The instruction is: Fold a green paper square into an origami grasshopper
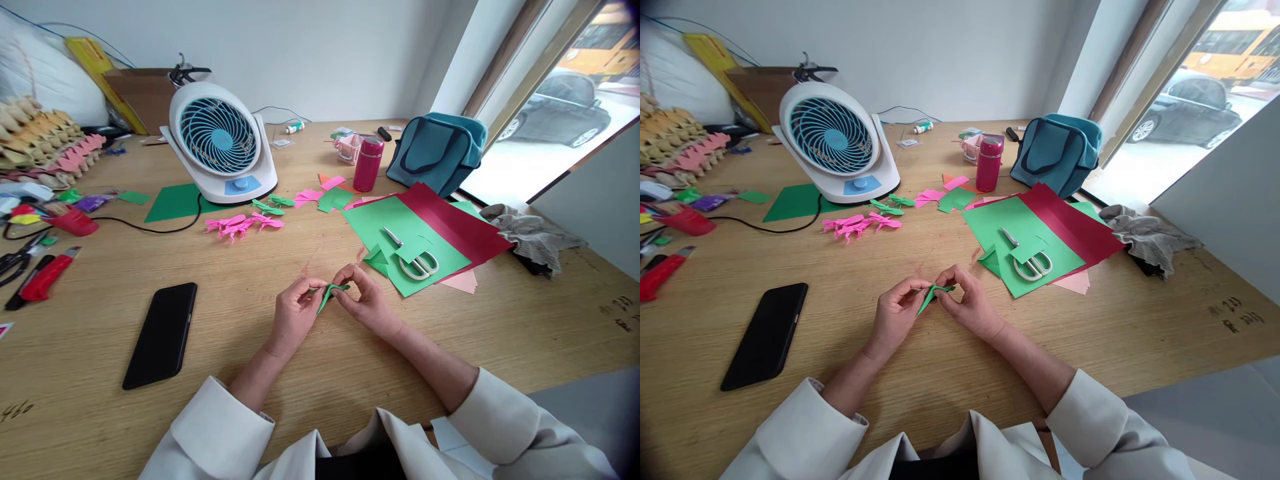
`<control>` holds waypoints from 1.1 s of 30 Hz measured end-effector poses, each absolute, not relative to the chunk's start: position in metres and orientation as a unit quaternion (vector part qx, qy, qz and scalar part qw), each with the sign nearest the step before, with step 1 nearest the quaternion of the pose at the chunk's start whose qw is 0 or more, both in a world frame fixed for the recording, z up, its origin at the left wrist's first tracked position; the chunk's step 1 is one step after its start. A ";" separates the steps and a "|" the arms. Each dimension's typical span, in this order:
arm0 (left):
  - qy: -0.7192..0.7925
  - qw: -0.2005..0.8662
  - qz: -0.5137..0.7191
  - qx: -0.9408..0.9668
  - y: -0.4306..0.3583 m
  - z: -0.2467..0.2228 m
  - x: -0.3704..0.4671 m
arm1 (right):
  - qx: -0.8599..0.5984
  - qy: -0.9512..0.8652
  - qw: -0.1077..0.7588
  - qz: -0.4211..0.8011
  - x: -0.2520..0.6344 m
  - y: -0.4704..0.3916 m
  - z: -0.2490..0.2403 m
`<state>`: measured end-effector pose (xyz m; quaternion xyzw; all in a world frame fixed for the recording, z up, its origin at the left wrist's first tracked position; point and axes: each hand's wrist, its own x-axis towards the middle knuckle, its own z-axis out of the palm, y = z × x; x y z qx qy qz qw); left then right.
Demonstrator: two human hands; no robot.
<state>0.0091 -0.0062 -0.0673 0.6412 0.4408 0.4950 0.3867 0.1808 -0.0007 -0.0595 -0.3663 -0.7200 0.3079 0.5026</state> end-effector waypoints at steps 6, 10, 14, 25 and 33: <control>0.417 0.363 0.477 0.683 -0.007 -0.060 0.006 | -0.381 -0.714 0.489 0.326 0.182 0.001 -0.057; 0.407 0.360 0.460 0.702 -0.009 -0.061 0.005 | -0.394 -0.696 0.495 0.341 0.182 0.001 -0.057; 0.411 0.293 0.467 0.726 -0.007 -0.067 0.005 | -0.388 -0.699 0.496 0.339 0.183 0.001 -0.056; 0.388 0.218 0.452 0.773 -0.006 -0.064 0.001 | -0.379 -0.710 0.497 0.325 0.184 0.001 -0.055; 0.359 0.133 0.420 0.823 -0.003 -0.064 -0.003 | -0.395 -0.680 0.483 0.384 0.184 0.002 -0.056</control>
